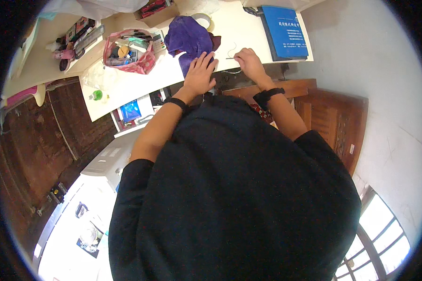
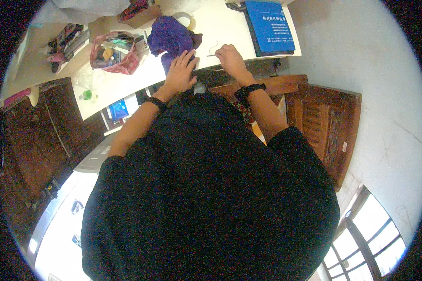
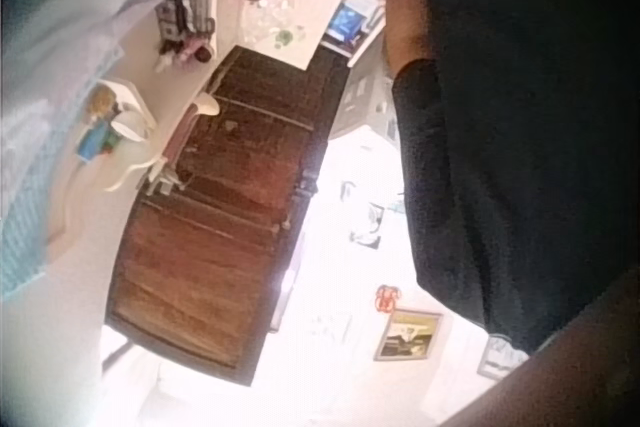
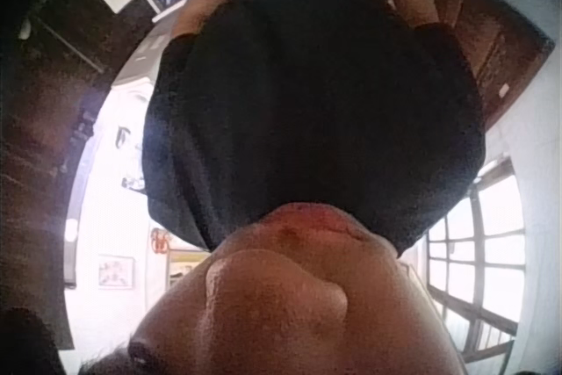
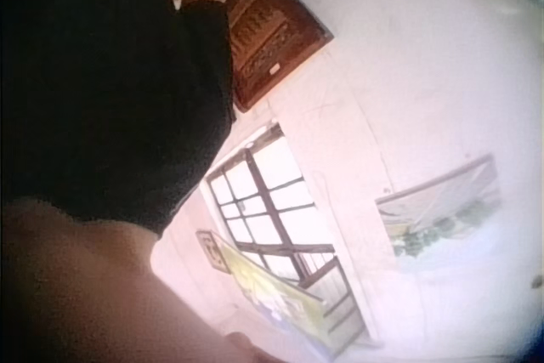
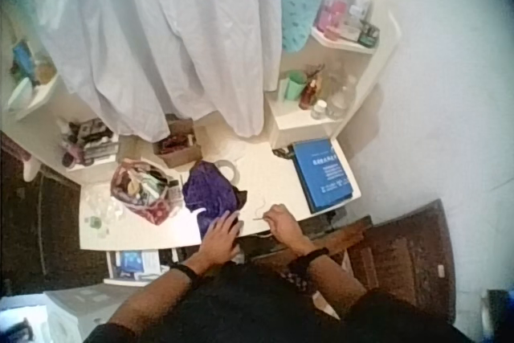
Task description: The person handles a blue elastic band and then picks up a broken burgundy bow hair clip. They use their hands to reassemble the metallic components of the clip, pressing the hinge parts together and fitting the spring mechanism back into place until the clip is functional.
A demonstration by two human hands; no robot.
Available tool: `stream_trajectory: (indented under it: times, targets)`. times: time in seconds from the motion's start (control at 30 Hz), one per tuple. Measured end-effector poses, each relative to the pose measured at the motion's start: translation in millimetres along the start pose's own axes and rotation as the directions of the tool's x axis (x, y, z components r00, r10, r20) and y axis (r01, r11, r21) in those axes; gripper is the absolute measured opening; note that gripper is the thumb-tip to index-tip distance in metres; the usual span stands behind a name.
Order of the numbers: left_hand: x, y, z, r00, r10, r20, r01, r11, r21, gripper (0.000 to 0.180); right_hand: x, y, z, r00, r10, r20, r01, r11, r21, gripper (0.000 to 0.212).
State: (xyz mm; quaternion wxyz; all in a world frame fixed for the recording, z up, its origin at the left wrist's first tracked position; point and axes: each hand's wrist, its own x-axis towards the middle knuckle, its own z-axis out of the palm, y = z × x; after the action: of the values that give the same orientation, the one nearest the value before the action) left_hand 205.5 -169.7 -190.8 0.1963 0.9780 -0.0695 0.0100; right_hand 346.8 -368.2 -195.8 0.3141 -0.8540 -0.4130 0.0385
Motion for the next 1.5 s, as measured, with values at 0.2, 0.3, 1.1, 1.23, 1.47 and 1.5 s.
stream_trajectory:
  times: [0.2,0.3,1.1,1.23,1.47,1.5]
  targets:
    - [30.4,13.4,-6.5,0.984,-0.073,-0.165,0.075,0.997,0.006,0.031,0.1,5.2,0.1,1.000,-0.021,0.007,0.021,1.000,0.000,0.008]
    - [54.3,16.3,-8.5,0.991,-0.106,-0.076,0.106,0.994,-0.004,0.024,0.5,6.5,1.6,1.000,-0.021,0.017,0.021,1.000,0.004,0.008]
    - [82.5,21.0,-1.6,0.998,-0.017,0.055,0.015,0.999,0.048,0.011,9.0,10.7,-11.4,0.967,-0.166,0.195,0.201,0.964,-0.174,0.013]
    - [84.2,27.5,-0.8,0.998,-0.029,0.047,0.025,0.996,0.081,0.011,7.3,17.7,-15.2,0.962,-0.145,0.233,0.193,0.961,-0.198,0.013]
    - [73.8,12.6,-0.9,0.999,0.004,0.044,-0.008,0.995,0.100,0.012,8.5,0.5,-11.2,0.975,-0.140,0.175,0.166,0.975,-0.145,0.014]
    - [74.1,11.5,-1.4,1.000,0.010,0.020,-0.011,0.997,0.074,0.012,9.3,0.5,-10.6,0.978,-0.136,0.160,0.160,0.976,-0.149,0.014]
